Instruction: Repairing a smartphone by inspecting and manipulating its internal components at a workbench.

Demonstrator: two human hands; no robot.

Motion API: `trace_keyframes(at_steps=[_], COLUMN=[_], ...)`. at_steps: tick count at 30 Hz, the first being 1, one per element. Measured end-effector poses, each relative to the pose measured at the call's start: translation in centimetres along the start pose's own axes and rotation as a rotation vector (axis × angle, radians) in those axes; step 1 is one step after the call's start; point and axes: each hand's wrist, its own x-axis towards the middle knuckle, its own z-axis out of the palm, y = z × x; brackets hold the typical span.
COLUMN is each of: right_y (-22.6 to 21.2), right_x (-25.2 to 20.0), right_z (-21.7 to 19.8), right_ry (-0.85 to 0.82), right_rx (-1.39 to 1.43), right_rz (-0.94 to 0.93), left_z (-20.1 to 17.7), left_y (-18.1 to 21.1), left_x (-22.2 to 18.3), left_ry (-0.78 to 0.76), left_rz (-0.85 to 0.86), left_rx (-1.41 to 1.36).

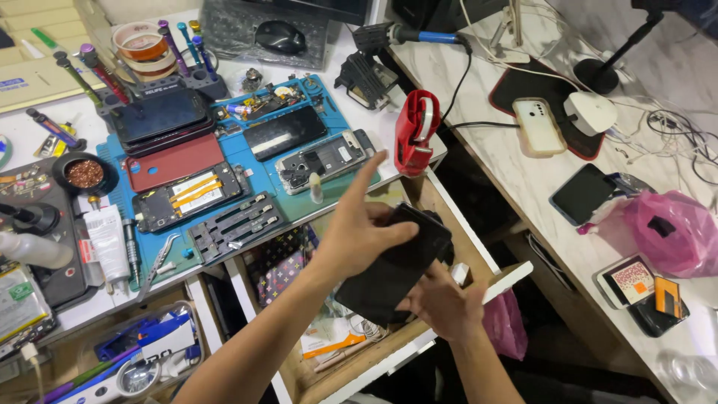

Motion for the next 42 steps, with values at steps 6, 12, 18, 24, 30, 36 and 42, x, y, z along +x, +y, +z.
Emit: trace_keyframes(at_steps=[6,12,18,24,30,36,42], right_y=[0.5,-2.9,-3.1,-2.8,-3.4,-3.5,-3.9], right_x=[2.2,1.8,0.7,0.5,0.7,0.6,0.8], right_z=[-3.6,-3.2,-6.9,-8.3,-6.6,-6.4,-5.9], right_ry=[0.772,0.848,0.91,0.896,0.947,0.947,0.919], right_rx=[-0.399,-0.497,-0.394,-0.393,-0.345,-0.339,-0.323], right_rz=[-0.263,-0.235,-0.185,-0.184,-0.227,-0.228,-0.186], left_z=[3.9,1.7,4.1,4.3,3.4,3.4,2.2], left_y=[-2.5,-11.2,-13.2,-10.5,-11.5,-13.8,-17.5], left_x=[6.9,21.3,23.0,21.1,21.4,19.7,20.1], left_ry=[-0.197,0.187,0.239,0.313,0.327,0.333,0.329], left_rz=[0.061,-0.027,-0.265,-0.238,-0.187,-0.101,-0.043], left_rx=[0.549,0.657,0.08,-0.093,-0.059,-0.06,-0.007])
